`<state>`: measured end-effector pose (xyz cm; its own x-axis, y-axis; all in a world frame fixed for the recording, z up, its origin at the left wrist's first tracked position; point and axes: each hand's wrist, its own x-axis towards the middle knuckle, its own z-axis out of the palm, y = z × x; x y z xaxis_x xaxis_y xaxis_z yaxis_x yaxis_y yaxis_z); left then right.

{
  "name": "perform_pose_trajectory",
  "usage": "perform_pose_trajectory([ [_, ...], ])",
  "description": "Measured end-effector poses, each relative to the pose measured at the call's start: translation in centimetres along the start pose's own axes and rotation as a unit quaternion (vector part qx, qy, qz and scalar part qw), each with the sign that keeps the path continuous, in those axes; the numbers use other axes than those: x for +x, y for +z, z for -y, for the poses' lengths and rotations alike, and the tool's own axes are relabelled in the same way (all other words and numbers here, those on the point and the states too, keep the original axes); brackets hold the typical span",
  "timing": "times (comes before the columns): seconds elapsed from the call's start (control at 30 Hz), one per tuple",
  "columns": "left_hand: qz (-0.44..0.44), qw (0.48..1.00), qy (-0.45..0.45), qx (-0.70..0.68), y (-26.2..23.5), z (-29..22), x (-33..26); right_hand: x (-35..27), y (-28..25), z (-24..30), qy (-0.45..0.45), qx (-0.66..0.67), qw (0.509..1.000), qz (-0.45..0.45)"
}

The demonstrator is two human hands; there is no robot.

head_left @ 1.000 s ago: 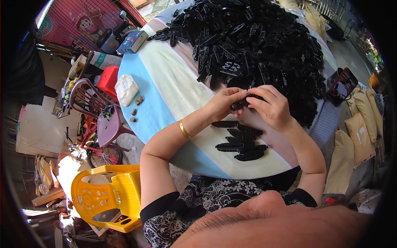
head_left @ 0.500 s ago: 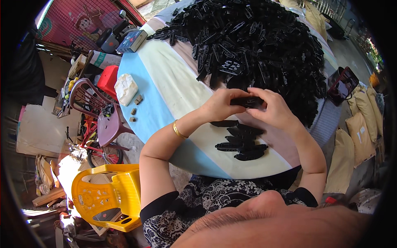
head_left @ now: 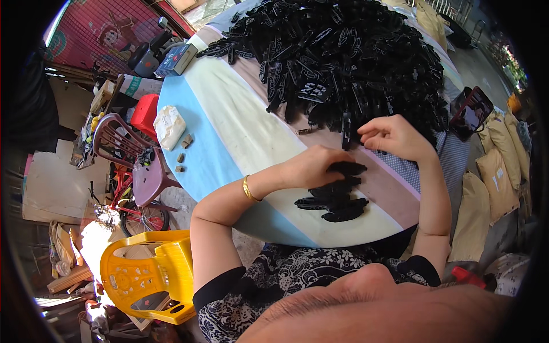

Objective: Assembling black plastic hair clips or similar small hardware components by hand.

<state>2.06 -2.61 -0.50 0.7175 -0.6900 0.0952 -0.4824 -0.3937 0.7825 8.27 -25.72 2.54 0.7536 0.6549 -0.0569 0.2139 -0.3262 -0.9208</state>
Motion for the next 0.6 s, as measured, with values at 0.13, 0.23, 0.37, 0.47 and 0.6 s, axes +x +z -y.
perform_pose_trajectory([
  [0.13,0.022,0.999,0.025,-0.03,-0.9,-0.2,0.5,-0.7,-1.1,0.4,0.03,-0.281,0.959,-0.036],
  [0.23,-0.258,0.934,0.075,0.235,-3.2,3.2,2.0,-0.4,0.8,-1.4,-0.065,-0.431,0.896,-0.082],
  [0.37,-0.323,0.887,0.053,0.327,-4.7,7.4,3.0,-0.3,3.0,-2.2,-0.068,-0.509,0.857,-0.048],
  [0.47,-0.304,0.896,0.009,0.325,-5.0,7.7,2.6,-0.3,3.4,-1.9,-0.08,-0.502,0.86,-0.035],
  [0.6,-0.34,0.904,-0.006,0.259,-3.9,6.4,1.9,-0.2,2.6,-0.1,-0.124,-0.315,0.929,-0.153],
])
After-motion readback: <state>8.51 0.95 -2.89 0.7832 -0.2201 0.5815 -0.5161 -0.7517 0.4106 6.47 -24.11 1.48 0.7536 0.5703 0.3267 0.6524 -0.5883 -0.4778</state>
